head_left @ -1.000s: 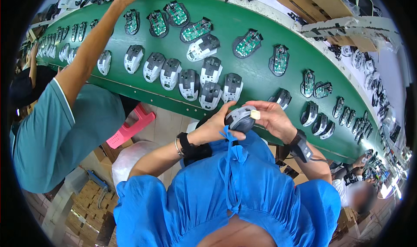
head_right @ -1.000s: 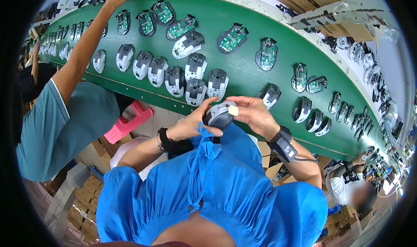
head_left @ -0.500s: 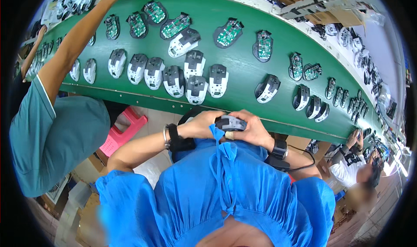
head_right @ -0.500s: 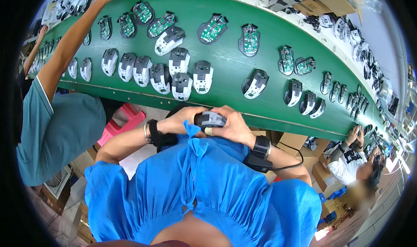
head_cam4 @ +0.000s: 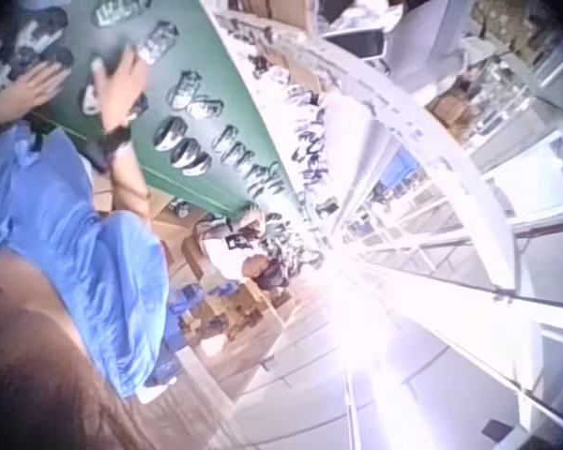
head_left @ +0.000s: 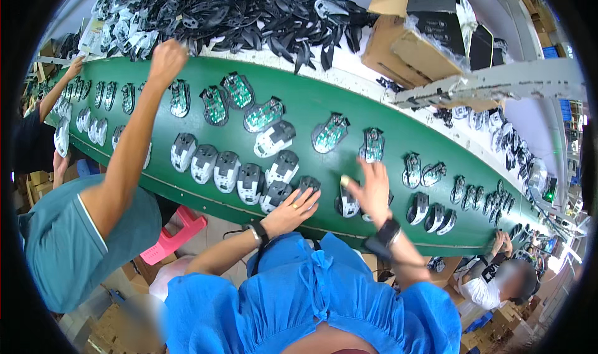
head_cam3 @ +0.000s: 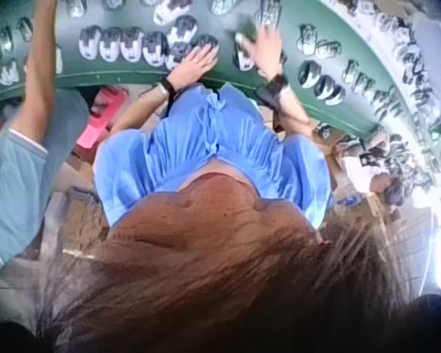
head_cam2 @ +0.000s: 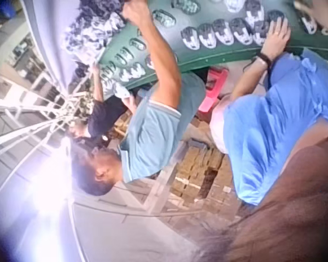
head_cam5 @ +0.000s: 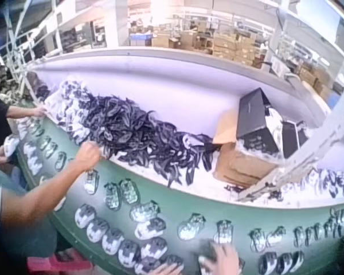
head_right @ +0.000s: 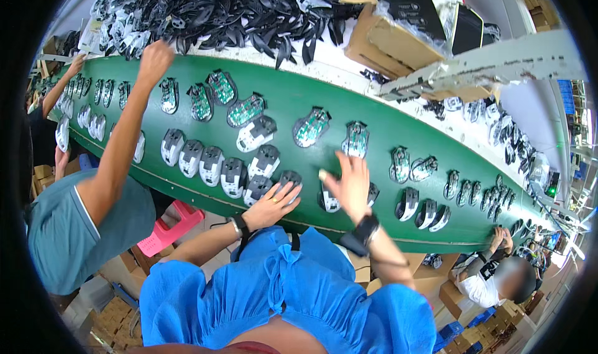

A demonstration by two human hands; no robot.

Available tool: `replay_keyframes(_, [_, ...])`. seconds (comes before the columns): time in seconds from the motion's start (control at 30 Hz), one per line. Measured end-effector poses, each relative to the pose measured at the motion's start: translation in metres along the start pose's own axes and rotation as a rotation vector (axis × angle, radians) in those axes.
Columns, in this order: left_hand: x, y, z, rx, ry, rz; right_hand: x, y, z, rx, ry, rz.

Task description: Assembling the external shell and internal components of gaming mice on a production line.

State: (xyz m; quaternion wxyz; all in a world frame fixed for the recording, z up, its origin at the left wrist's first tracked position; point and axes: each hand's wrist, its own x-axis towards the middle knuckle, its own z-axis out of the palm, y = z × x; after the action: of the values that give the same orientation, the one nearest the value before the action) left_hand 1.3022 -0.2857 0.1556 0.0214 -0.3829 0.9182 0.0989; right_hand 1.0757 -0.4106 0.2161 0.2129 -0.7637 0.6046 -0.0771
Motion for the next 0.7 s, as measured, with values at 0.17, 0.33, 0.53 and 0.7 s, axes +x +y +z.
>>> replay_keyframes(0.17, [-0.009,-0.022,-0.012,-0.198,0.058,0.102,0.225,-0.01,0.025,0.214,0.157,-0.102])
replay_keyframes(0.33, [0.021,0.012,-0.007,-0.529,0.301,-0.648,0.294,-0.024,0.061,-0.088,0.14,-0.147])
replay_keyframes(0.53, [0.029,0.02,-0.001,-0.369,0.267,-0.58,0.189,-0.026,-0.002,0.458,-0.29,-0.061])
replay_keyframes(0.7, [0.012,0.004,-0.014,-0.525,0.25,-0.165,0.071,-0.003,0.024,-0.058,-0.83,-0.324])
